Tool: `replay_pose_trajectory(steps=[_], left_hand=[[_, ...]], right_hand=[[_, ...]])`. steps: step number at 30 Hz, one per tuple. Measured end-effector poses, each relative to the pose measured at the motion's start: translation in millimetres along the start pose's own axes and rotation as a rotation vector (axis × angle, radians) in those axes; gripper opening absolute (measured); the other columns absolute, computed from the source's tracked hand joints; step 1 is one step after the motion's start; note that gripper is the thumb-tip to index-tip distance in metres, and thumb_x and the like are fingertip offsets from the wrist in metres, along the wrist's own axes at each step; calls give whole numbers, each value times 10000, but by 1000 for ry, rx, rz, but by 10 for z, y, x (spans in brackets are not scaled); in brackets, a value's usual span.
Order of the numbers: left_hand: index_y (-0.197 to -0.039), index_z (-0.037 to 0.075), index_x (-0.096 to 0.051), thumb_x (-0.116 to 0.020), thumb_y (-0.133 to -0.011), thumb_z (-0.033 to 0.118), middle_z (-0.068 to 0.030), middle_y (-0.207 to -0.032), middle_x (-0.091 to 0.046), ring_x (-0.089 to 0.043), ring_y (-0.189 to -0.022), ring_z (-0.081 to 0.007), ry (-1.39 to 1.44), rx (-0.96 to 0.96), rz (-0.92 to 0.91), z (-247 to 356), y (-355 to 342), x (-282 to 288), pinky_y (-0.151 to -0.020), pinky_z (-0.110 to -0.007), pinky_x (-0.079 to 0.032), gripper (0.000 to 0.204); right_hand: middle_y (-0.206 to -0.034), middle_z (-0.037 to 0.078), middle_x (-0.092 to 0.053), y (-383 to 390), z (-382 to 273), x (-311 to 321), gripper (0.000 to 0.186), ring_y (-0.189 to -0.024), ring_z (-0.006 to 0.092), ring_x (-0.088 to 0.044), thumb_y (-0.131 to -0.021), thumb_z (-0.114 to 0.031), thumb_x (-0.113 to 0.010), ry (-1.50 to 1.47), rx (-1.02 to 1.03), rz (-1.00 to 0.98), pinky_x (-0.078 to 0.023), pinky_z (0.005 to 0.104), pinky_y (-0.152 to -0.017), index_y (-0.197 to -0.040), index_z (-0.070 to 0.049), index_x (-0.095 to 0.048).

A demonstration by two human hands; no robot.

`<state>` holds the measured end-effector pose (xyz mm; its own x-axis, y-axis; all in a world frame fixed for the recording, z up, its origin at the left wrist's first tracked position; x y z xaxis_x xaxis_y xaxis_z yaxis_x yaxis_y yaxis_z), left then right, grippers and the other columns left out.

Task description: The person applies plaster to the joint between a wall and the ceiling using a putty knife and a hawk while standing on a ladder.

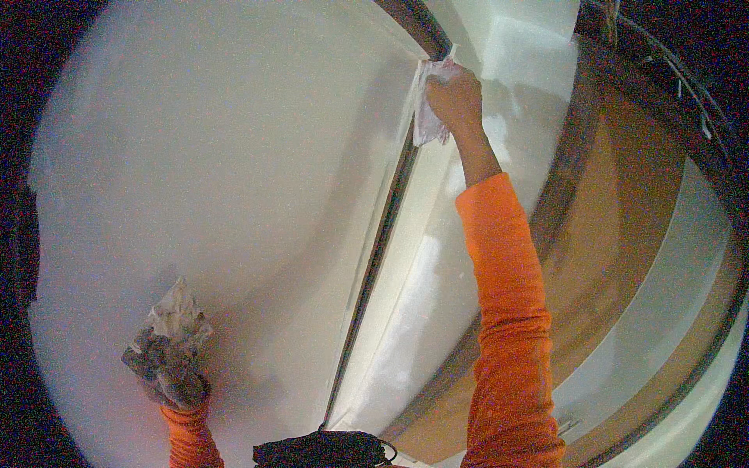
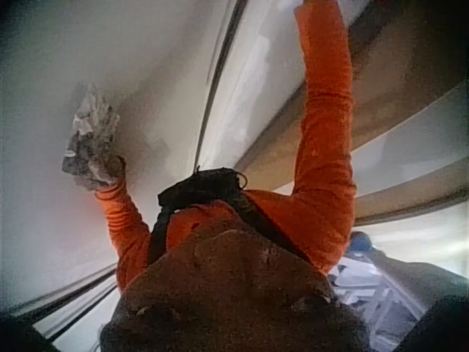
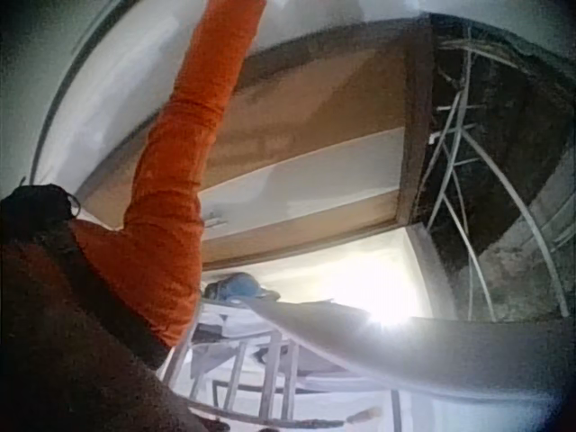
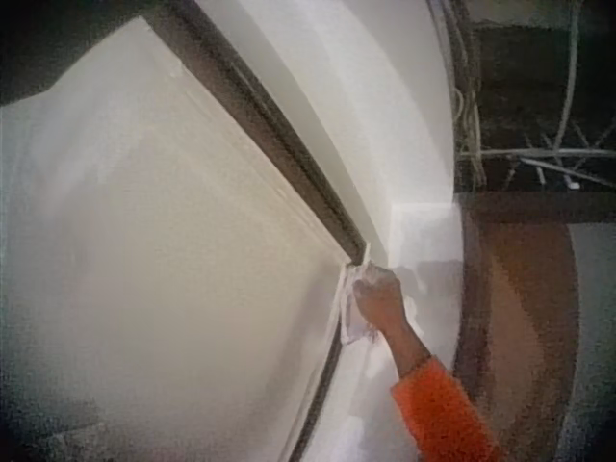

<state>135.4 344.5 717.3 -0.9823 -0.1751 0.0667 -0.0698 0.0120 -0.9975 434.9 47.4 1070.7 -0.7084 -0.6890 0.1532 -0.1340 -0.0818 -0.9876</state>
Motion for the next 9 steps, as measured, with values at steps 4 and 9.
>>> replay_pose_trajectory(steps=[4, 9], left_hand=[[-1115, 77, -572, -553, -865, 149, -165, -1178, -571, -526, -1050, -353, 280, 227, -203, -198, 68, -90, -874, -466, -391, 261], [-1190, 137, -561, -569, -859, 175, -138, -1262, -552, -501, -1140, -333, -117, -93, -170, 103, -85, 2, -883, -446, -387, 333]], right_hand=[[-1009, 291, -613, -49, 31, -65, 401, -957, 411, -603, -723, -245, -575, 71, -100, -134, -465, 449, -873, -1002, 38, -626], [-878, 258, -641, -59, -72, -106, 301, -845, 410, -620, -740, -206, -547, 172, 32, -33, -467, 452, -817, -906, 31, -630]])
Point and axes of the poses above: each hand's wrist, its own y-axis away from the middle knuckle, its own x-axis out of the back of the hand, z = x × y, the point moved 9 cm from there along -y, towards the middle knuckle
